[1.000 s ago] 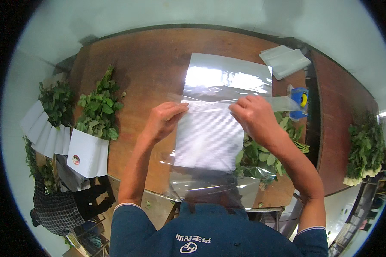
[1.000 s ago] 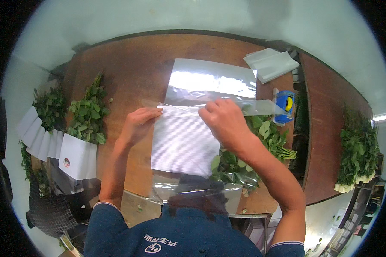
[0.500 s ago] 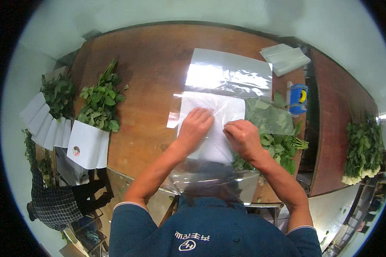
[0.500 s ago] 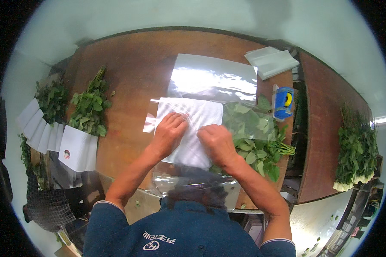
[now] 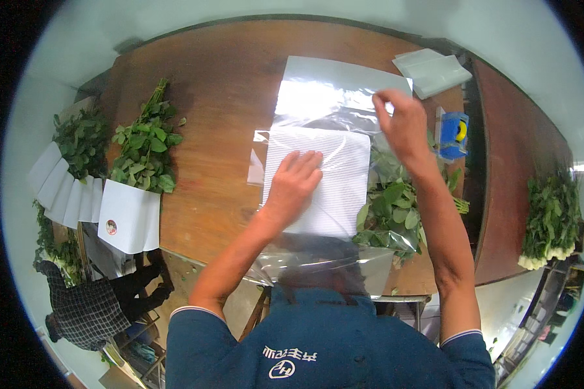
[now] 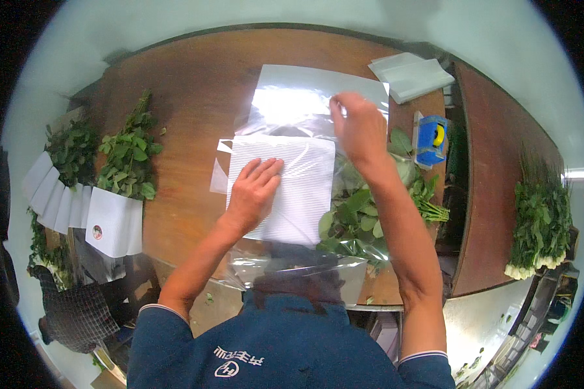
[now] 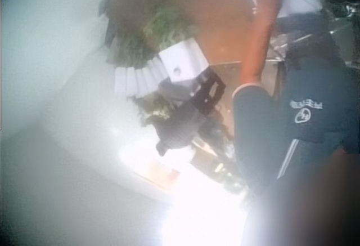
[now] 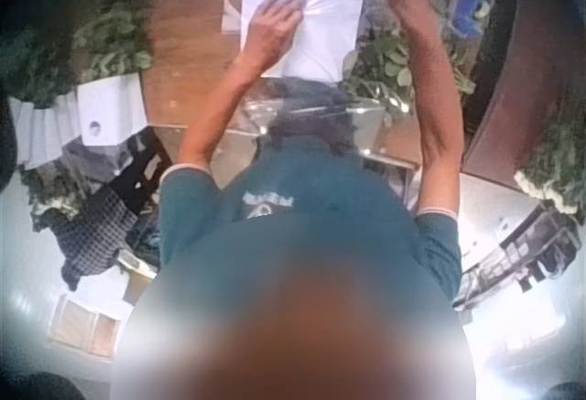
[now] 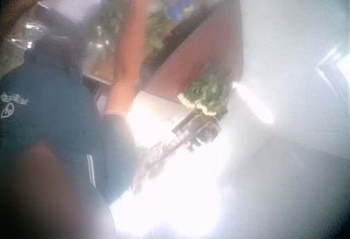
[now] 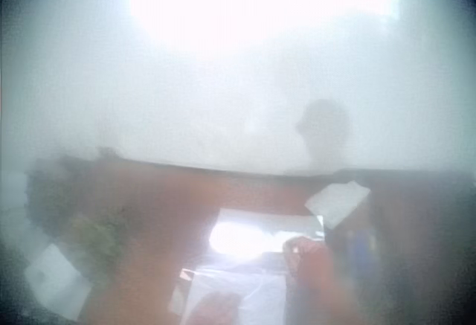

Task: The person moves trays of white roses into blue buckets, then wraps bunches of green leafy stems in white paper and clear plastic on a wooden table. The wrapped bundles are placed on the table as they are completed.

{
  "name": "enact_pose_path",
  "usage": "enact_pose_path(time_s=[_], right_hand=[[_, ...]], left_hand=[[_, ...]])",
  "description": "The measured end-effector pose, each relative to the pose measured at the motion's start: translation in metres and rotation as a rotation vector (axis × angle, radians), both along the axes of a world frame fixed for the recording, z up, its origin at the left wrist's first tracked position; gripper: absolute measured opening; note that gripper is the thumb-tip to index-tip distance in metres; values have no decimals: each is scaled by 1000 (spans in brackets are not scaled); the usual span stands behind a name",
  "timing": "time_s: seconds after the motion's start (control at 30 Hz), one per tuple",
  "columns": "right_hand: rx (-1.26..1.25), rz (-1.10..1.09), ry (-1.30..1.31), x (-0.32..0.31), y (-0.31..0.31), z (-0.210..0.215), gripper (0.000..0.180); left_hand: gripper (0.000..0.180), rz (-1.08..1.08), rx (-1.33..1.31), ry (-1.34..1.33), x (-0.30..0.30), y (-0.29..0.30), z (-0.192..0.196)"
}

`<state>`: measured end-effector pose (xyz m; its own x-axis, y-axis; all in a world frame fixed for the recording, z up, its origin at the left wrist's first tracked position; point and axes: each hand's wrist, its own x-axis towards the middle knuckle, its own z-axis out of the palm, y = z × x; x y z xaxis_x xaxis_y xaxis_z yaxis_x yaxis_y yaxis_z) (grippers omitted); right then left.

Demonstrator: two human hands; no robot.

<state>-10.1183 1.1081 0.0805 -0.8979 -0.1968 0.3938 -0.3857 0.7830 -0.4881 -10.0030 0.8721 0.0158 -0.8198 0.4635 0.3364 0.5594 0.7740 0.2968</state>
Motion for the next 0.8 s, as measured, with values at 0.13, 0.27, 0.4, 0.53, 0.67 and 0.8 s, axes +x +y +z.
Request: enact_pose_path(time_s=[0.13, 0.27, 0.4, 0.53, 0.67, 0.8], right_hand=[[-147, 257, 16, 29, -13, 19, 32], [209, 470, 6, 90, -19, -6, 39], [161, 414, -70, 101, 0, -43, 27], [108, 416, -30, 107, 2, -58, 26], [112, 418, -14, 116, -6, -67, 24], [129, 399, 28, 123, -16, -73, 12]], left_hand=[[16, -5, 26, -13, -1, -1, -3], [12, 6, 59, -6, 1, -2, -2], [21, -29, -1, -75, -3, -4, 8], [55, -68, -27, -258, -4, -3, 19], [75, -29, -106, -321, 5, 1, 22], [72, -70, -194, -243, 10, 5, 17]])
